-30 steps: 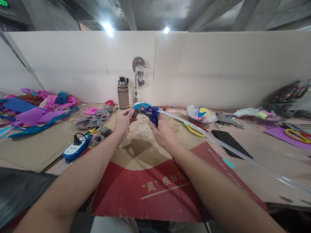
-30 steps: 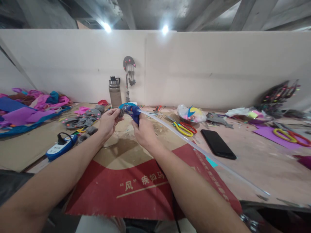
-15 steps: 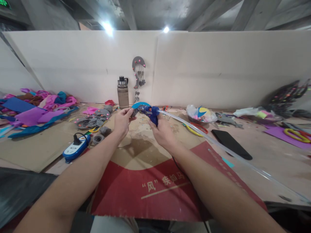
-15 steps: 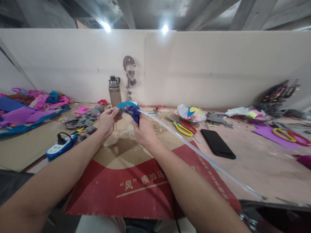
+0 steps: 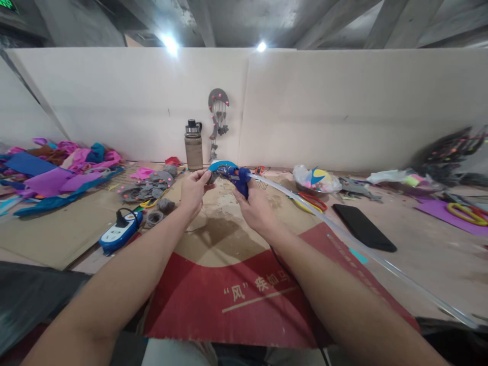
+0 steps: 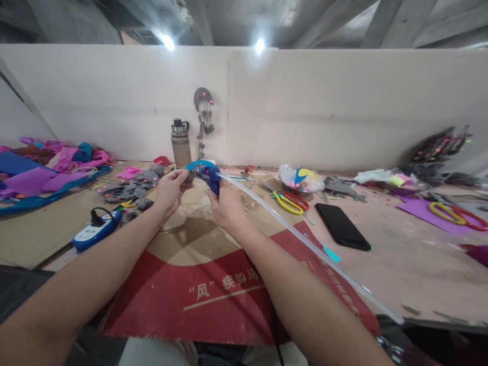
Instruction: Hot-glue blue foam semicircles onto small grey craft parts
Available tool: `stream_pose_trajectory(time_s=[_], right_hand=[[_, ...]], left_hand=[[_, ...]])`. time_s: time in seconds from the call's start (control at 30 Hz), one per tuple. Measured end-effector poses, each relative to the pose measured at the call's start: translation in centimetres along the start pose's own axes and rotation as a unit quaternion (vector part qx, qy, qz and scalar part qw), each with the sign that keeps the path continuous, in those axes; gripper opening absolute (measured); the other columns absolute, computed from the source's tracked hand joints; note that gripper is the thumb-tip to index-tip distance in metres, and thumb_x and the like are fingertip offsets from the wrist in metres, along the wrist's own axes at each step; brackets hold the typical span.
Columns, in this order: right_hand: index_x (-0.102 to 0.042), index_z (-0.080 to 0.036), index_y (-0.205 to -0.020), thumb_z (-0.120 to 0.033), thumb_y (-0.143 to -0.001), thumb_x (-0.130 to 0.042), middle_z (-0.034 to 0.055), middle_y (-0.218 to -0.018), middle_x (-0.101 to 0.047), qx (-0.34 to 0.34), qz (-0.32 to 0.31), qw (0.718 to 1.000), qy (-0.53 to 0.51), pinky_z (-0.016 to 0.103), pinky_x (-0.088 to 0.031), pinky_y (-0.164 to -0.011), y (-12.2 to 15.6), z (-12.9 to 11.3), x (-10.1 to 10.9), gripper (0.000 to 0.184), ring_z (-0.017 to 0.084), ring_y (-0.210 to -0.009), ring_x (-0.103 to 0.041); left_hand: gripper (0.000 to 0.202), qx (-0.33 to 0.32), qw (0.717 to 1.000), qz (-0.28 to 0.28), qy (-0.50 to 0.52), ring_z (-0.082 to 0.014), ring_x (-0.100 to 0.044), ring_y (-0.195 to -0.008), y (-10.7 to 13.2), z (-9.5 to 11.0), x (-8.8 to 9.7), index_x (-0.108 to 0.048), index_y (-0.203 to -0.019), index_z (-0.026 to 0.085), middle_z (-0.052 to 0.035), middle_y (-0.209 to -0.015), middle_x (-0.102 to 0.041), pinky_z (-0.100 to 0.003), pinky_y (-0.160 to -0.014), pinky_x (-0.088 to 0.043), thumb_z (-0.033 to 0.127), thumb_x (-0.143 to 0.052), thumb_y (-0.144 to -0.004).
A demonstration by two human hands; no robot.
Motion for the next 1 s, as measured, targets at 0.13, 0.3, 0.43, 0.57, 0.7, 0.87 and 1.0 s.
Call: stream_pose_trajectory(time_s=[0.13,0.3,0.43,0.57,0.7,0.87,1.0], right_hand=[[-0.050,-0.012,-0.121,-0.033,-0.088,-0.042,0.0174,-0.101,-0.065,0.000,-0.003,1.000,-0.004,0.043,-0.045,-0.078,0.04,-0.12,0.01,0.040,0.030,-0.088,-0.060],[-0.050,-0.015,-0.120,-0.034,-0.087,-0.043,0.0160,-0.102,-0.065,0.006,0.004,1.000,-0.011,0.042,-0.045,-0.079,0.05,-0.28,0.08,0.038,0.028,-0.087,-0.061],[-0.050,-0.013,-0.120,-0.033,-0.087,-0.043,0.0174,-0.101,-0.065,0.002,0.001,1.000,-0.006,0.043,-0.045,-0.078,0.04,-0.33,0.09,0.039,0.029,-0.086,-0.061],[-0.050,-0.016,-0.121,-0.032,-0.087,-0.043,0.0159,-0.102,-0.065,0.006,0.007,1.000,-0.011,0.042,-0.045,-0.079,0.00,-0.18,0.11,0.039,0.028,-0.089,-0.061],[-0.049,-0.017,-0.123,-0.032,-0.087,-0.043,0.0143,-0.099,-0.065,0.002,0.005,1.000,-0.011,0.041,-0.045,-0.077,-0.02,0.06,0.03,0.040,0.027,-0.085,-0.061],[-0.048,-0.015,-0.124,-0.032,-0.087,-0.043,0.0146,-0.096,-0.065,-0.012,0.000,1.000,0.002,0.042,-0.045,-0.076,0.03,0.29,-0.05,0.041,0.028,-0.084,-0.060],[-0.049,-0.018,-0.124,-0.031,-0.087,-0.044,0.0141,-0.102,-0.065,0.002,0.010,1.000,-0.014,0.042,-0.046,-0.079,0.02,0.18,0.09,0.039,0.029,-0.092,-0.061]], left_hand=[[0.025,-0.002,1.000,-0.010,-0.001,-0.0089,-0.054,-0.061,0.28,0.04,-0.39,-0.068,-0.074,0.014,-0.0009,-0.072,-0.061,-0.024,-0.057,-0.052,0.034,-0.077,-0.061],[0.026,-0.001,1.000,-0.014,-0.009,-0.0086,-0.053,-0.061,0.43,0.08,-0.63,-0.068,-0.073,0.015,-0.0007,-0.070,-0.061,-0.023,-0.056,-0.052,0.036,-0.078,-0.060],[0.025,-0.002,1.000,-0.016,-0.013,-0.0085,-0.053,-0.060,0.39,-0.04,-0.62,-0.068,-0.072,0.015,-0.0004,-0.069,-0.060,-0.024,-0.057,-0.052,0.035,-0.077,-0.061],[0.024,-0.003,1.000,-0.001,-0.003,-0.0090,-0.054,-0.062,0.17,0.02,-0.24,-0.068,-0.074,0.014,-0.0015,-0.072,-0.062,-0.023,-0.057,-0.052,0.033,-0.077,-0.062],[0.023,-0.007,1.000,0.011,-0.003,-0.0097,-0.056,-0.064,0.03,0.31,0.06,-0.068,-0.076,0.014,-0.0033,-0.077,-0.064,-0.023,-0.058,-0.051,0.032,-0.077,-0.063],[0.024,-0.011,1.000,0.008,-0.004,-0.0104,-0.056,-0.065,0.01,0.52,0.08,-0.068,-0.075,0.014,-0.0034,-0.076,-0.063,-0.024,-0.058,-0.052,0.034,-0.076,-0.064],[0.023,-0.019,1.000,0.008,0.007,-0.0105,-0.057,-0.066,-0.15,0.72,0.19,-0.067,-0.076,0.015,-0.0029,-0.076,-0.063,-0.023,-0.059,-0.052,0.032,-0.076,-0.064]])
Point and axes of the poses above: each hand's wrist, its own y-axis away from the middle knuckle, its own x-axis out of the back of the hand, z = x × y, the point moved 5 cm from there along -y, towards the middle knuckle
